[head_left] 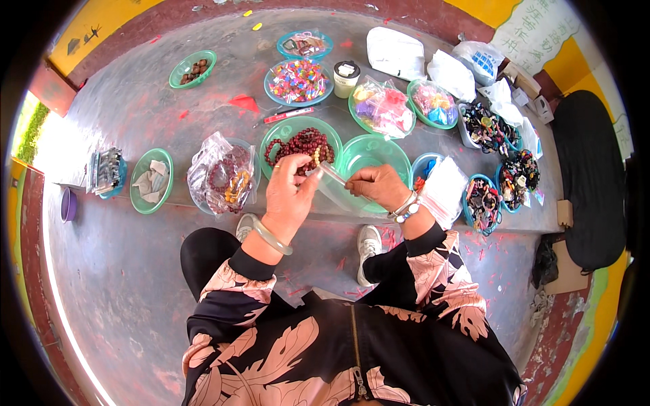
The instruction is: The person sits on the floor and packs beaded bracelets from a green bowl into small clear plastic bags. They repeatedly pick up bracelets, place them into bags, and set the filled bags aside on the table.
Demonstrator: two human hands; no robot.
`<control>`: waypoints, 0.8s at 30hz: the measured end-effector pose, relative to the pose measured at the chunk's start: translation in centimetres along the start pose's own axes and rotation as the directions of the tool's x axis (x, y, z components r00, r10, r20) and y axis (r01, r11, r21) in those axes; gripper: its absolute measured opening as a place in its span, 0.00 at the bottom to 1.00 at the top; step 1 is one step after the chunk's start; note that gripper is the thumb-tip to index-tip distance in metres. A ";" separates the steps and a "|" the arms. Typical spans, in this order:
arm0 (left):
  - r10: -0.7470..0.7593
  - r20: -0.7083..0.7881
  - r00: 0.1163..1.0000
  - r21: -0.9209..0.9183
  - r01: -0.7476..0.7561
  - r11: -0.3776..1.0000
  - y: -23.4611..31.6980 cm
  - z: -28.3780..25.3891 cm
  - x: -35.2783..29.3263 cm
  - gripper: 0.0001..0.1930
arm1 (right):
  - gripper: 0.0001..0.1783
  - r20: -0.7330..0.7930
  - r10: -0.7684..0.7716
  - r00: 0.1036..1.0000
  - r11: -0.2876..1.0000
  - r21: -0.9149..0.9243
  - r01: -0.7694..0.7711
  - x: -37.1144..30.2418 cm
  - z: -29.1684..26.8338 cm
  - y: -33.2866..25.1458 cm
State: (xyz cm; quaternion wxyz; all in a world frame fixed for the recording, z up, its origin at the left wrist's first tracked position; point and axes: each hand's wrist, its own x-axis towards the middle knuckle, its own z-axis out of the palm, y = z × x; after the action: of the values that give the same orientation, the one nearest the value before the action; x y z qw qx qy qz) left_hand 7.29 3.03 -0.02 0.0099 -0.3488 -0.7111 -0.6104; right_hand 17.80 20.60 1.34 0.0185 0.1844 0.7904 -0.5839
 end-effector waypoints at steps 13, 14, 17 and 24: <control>-0.428 0.329 0.842 -0.321 0.526 0.788 0.3 1.4 -1.3 0.08 | 0.04 -0.322 -0.418 0.849 0.903 -0.247 0.351 0.9 2.9 0.0; -0.427 0.339 0.839 -0.356 0.534 0.767 0.4 1.4 -1.3 0.08 | 0.03 -0.322 -0.445 0.836 0.886 -0.295 0.358 0.8 3.1 -0.1; -0.482 0.334 0.810 -0.377 0.584 0.719 0.6 1.2 -1.1 0.09 | 0.03 -0.297 -0.503 0.812 0.839 -0.393 0.376 0.5 3.6 -1.0; -0.539 0.416 0.732 -0.479 0.680 0.555 -0.1 0.9 -1.1 0.09 | 0.05 -0.225 -0.554 0.801 0.792 -0.437 0.426 0.5 3.9 -0.8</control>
State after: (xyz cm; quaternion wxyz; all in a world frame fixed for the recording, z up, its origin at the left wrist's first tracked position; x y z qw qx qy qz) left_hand 8.43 3.26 -0.83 -0.3939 -0.1281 -0.5505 -0.7249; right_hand 16.34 16.90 0.72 -0.2391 0.0612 0.8958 -0.3696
